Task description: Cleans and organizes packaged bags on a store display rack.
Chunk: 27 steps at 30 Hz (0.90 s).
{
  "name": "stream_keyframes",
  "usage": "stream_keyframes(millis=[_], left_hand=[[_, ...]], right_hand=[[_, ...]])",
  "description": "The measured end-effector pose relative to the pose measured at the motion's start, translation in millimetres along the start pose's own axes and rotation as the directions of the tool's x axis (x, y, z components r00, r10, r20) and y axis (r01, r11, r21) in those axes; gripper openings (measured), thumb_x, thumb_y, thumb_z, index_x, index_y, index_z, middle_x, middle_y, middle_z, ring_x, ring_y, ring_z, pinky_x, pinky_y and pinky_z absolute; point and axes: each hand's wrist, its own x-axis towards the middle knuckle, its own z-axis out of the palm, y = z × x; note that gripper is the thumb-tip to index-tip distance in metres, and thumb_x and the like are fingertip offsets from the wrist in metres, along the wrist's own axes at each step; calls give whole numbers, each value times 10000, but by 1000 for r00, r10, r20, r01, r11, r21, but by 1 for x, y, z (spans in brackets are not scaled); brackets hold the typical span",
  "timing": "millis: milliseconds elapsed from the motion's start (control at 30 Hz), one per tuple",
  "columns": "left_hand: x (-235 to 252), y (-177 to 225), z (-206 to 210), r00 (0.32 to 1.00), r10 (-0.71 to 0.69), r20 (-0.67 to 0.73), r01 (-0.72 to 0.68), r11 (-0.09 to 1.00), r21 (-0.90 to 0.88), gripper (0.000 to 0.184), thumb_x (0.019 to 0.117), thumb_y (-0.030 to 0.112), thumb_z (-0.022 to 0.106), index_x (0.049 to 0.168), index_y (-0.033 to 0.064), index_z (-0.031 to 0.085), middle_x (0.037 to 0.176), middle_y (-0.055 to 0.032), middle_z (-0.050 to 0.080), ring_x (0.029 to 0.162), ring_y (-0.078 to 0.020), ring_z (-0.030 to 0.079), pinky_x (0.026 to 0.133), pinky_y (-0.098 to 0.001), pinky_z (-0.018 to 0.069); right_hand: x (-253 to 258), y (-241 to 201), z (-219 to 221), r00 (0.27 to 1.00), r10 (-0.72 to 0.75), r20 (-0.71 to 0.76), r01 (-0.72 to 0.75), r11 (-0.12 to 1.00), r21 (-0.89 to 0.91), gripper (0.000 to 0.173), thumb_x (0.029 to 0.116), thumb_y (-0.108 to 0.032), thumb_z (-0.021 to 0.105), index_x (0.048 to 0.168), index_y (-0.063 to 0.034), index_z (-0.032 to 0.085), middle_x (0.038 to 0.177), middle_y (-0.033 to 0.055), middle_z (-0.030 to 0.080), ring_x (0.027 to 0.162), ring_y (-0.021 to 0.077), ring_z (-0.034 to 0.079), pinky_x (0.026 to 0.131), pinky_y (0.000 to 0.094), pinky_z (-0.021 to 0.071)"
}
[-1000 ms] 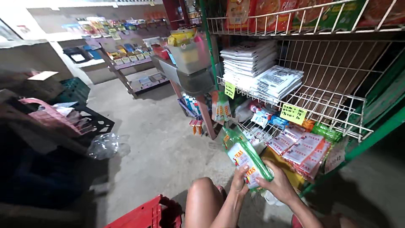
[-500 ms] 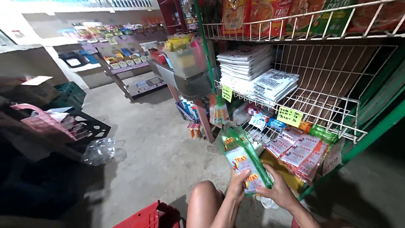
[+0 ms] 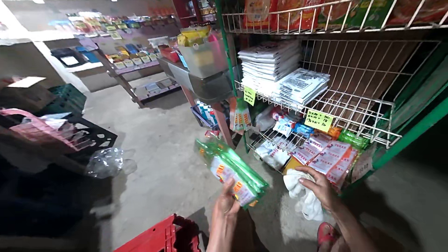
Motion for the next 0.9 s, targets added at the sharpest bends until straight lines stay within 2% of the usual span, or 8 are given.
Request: stream_keyframes(millis=[133, 200, 333, 400, 433, 533, 700, 900], left_hand=[[-2, 10, 16, 988, 3, -155, 33, 973, 230, 375, 763, 166, 779, 1076, 89, 588, 827, -38, 759, 735, -136, 749, 674, -322, 645], [-3, 4, 17, 985, -51, -167, 110, 924, 365, 424, 799, 126, 730, 1170, 43, 543, 841, -61, 757, 739, -160, 750, 683, -344, 647], [-7, -11, 28, 992, -48, -116, 110, 774, 624, 501, 775, 52, 747, 1220, -18, 528, 878, -62, 748, 764, -145, 742, 720, -324, 640], [-6, -16, 29, 997, -14, -73, 60, 732, 679, 546, 753, 28, 771, 1233, -24, 518, 907, -37, 748, 793, -116, 742, 745, -301, 640], [-6, -19, 29, 998, -7, -58, 44, 736, 675, 553, 751, 7, 769, 1239, -24, 512, 919, -35, 748, 803, -112, 742, 753, -299, 639], [-3, -24, 26, 999, 1, -42, 27, 749, 662, 552, 745, -39, 769, 1233, -24, 511, 928, -31, 748, 809, -105, 742, 765, -295, 639], [2, -36, 15, 999, 43, -18, -20, 745, 667, 591, 723, -28, 793, 1243, -50, 513, 942, -38, 744, 827, -90, 739, 781, -281, 633], [2, -31, 3, 997, 79, 2, -56, 694, 717, 648, 690, 9, 831, 1254, -73, 523, 1000, -52, 725, 891, -58, 718, 841, -251, 610]], right_hand=[[21, -10, -24, 942, -266, -203, 195, 930, -312, 316, 881, -76, 641, 1164, 57, 689, 1164, 172, 706, 1084, 181, 676, 968, 366, 549], [39, -8, -50, 905, -332, -266, 154, 839, -523, 346, 891, -102, 655, 1201, 48, 690, 1219, 238, 675, 1143, 338, 653, 987, 527, 519], [52, -3, -71, 944, -241, -224, -14, 650, -760, 647, 922, -345, 692, 1464, -29, 533, 1566, 276, 402, 1434, 524, 371, 1141, 710, 284], [38, -18, -42, 889, -429, -162, 192, 669, -718, 477, 926, -304, 651, 1278, 18, 676, 1401, 270, 581, 1290, 476, 553, 1055, 645, 437], [28, -27, -20, 846, -514, -140, 312, 691, -652, 352, 934, -259, 631, 1118, 18, 745, 1230, 218, 690, 1152, 362, 661, 976, 519, 533], [9, -44, 39, 803, -590, -79, 526, 765, -371, 233, 959, -211, 624, 956, -21, 759, 987, 74, 726, 959, 53, 674, 865, 177, 549], [12, -54, 84, 893, -441, -92, 410, 881, -237, 418, 902, -286, 688, 1190, 17, 701, 1049, 89, 707, 921, 43, 660, 836, 167, 534], [16, -51, 90, 888, -461, 11, 460, 887, 21, 130, 833, -129, 745, 954, -110, 701, 1058, -29, 714, 1037, 13, 651, 906, 184, 540]])
